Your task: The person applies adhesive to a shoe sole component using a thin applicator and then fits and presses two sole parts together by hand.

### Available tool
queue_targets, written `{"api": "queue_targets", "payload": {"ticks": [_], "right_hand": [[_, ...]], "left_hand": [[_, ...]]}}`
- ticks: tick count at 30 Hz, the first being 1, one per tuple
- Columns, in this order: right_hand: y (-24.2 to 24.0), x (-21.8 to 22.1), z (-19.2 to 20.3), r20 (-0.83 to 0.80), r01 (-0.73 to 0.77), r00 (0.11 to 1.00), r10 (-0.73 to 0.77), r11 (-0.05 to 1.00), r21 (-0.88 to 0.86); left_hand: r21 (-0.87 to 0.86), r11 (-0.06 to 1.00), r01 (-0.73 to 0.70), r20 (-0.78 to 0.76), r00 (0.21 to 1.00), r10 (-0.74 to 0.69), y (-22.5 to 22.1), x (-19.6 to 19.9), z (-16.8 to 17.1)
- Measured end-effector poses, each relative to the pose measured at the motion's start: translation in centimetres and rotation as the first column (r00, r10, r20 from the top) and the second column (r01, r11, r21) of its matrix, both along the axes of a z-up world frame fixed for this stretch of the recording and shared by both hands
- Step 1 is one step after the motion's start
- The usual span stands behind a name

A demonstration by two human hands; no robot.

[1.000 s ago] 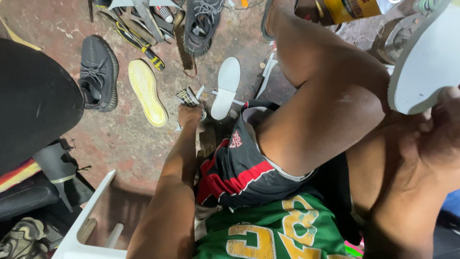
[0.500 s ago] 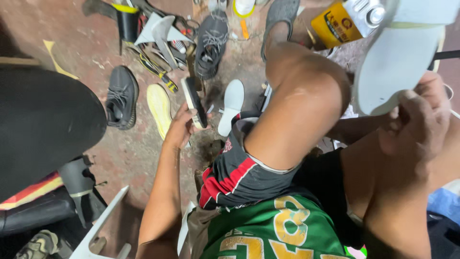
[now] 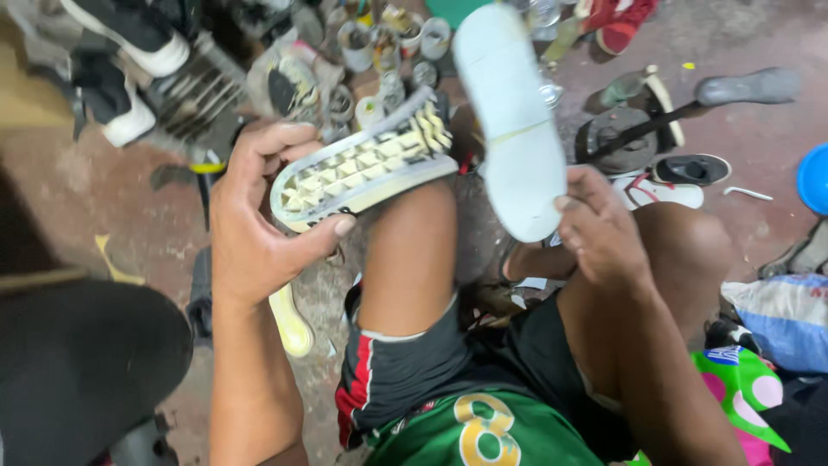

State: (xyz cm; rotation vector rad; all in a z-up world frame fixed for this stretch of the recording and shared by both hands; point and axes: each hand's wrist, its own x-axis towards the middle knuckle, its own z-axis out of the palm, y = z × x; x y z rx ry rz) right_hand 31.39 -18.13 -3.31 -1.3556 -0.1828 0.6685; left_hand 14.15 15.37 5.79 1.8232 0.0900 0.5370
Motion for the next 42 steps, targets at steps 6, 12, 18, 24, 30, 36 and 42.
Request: {"api": "queue_targets", "payload": {"ticks": [6, 12, 18, 24, 30, 36, 42], "right_hand": [[0.3, -0.7, 0.7, 0.026, -0.092, 0.996, 0.091, 0.995, 0.025], [0.1, -0.8, 0.9, -0.103, -0.162, 0.981, 0.165, 0.986, 0.039], [-0.3, -0.8, 0.7, -0.168, -0.202, 0.961, 0.221, 0.972, 0.123], [-0.4, -0.6, 1.0, -0.08, -0.223, 0.971, 0.225, 0.974, 0.034], [-1.1, -0.6, 1.1, -0.162, -0.232, 0.956, 0.245, 0.968, 0.092], [-2.2, -0.1, 0.9, -0.208, -0.211, 0.944, 0.254, 0.955, 0.209], [-3.0, 0.1, 0.7, -0.158, -0.189, 0.962, 0.222, 0.962, 0.199]], "left_hand": [[0.003, 0.984, 0.181, -0.026, 0.983, -0.18, -0.6, 5.1, 1.5], [-0.277, 0.961, -0.026, -0.361, 0.929, -0.078, -3.2, 11.9, -0.4], [0.066, 0.998, 0.026, -0.601, 0.799, 0.018, -3.9, 15.1, -1.5], [0.381, 0.924, 0.025, -0.45, 0.878, 0.161, -3.5, 16.4, -4.7], [0.648, 0.751, -0.128, -0.245, 0.899, 0.364, -5.8, 15.1, -4.0], [0.597, 0.752, -0.278, -0.12, 0.897, 0.426, -7.5, 14.0, -2.6], [-0.27, 0.849, -0.455, 0.158, 0.849, 0.505, -6.4, 14.0, -7.2]]}}
